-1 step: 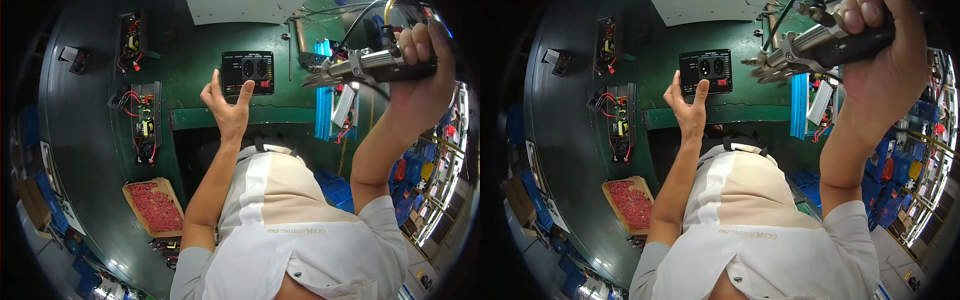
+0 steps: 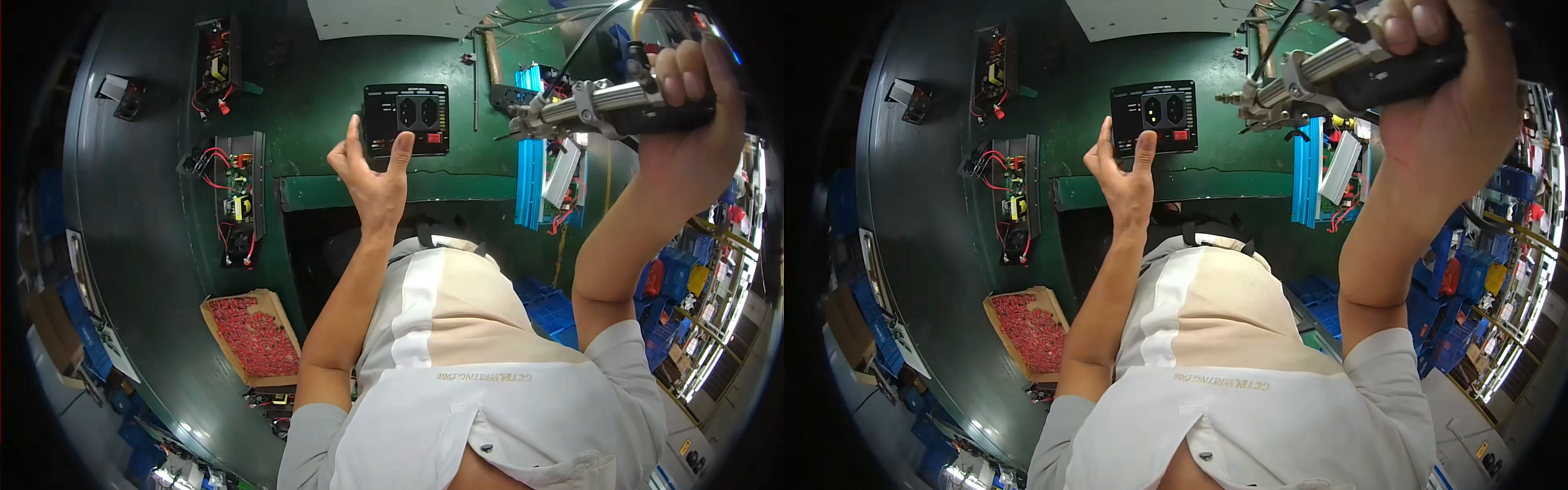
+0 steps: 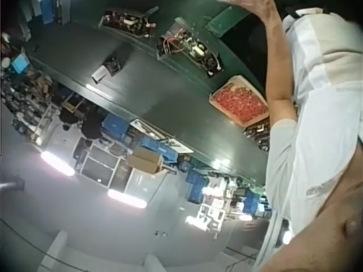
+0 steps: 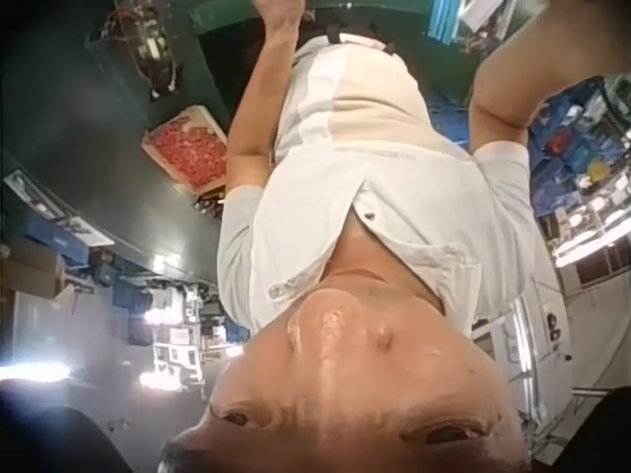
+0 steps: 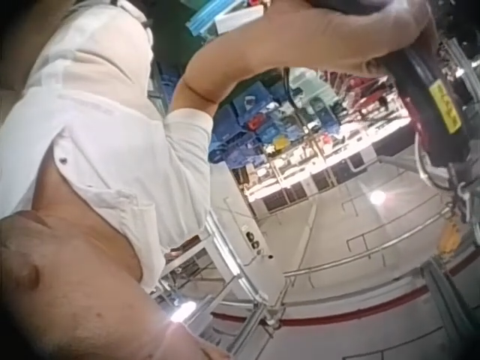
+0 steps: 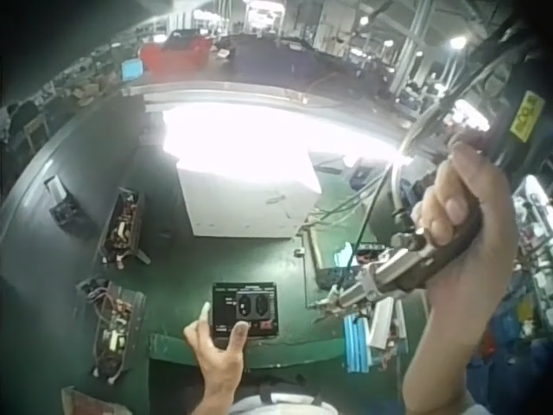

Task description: Assemble electronic components into a plastic housing using a pneumatic tool.

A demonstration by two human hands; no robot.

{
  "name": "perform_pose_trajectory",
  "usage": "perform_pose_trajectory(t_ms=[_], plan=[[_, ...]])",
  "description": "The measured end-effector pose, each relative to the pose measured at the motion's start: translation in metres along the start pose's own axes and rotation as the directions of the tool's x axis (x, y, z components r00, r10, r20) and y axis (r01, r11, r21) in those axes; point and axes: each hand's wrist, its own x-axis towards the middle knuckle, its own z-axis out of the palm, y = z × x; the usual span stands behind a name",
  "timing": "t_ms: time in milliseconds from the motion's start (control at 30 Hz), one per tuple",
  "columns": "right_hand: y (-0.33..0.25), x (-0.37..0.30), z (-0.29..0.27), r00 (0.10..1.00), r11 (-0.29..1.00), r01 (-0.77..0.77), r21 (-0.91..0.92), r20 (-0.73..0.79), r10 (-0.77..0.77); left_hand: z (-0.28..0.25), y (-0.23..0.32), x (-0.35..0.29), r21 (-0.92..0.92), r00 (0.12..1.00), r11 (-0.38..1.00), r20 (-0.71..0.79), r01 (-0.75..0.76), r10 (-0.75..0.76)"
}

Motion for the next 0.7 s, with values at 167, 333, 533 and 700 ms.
perform_pose_trajectory(t_ms=[167,333,533,700], plan=[[0.004,0.005,0.000,0.997,0.996,0.083,0.030,-0.008,-0.083,-0.017,0.022,-0.004,-0.077,0.969,0.967,0.082,0.241,-0.235],[0.015,0.006,0.012,0.994,0.993,0.110,0.036,0.014,-0.110,-0.010,0.031,-0.012,-0.353,0.949,0.881,0.106,0.315,-0.297],[0.033,-0.002,0.051,0.996,0.996,0.084,0.022,0.017,-0.084,-0.004,0.035,-0.014,-0.431,0.942,0.839,0.106,0.331,-0.317],[0.040,-0.004,0.066,0.998,0.998,0.068,0.005,0.015,-0.068,-0.002,0.027,-0.015,-0.488,0.952,0.819,0.103,0.302,-0.289]])
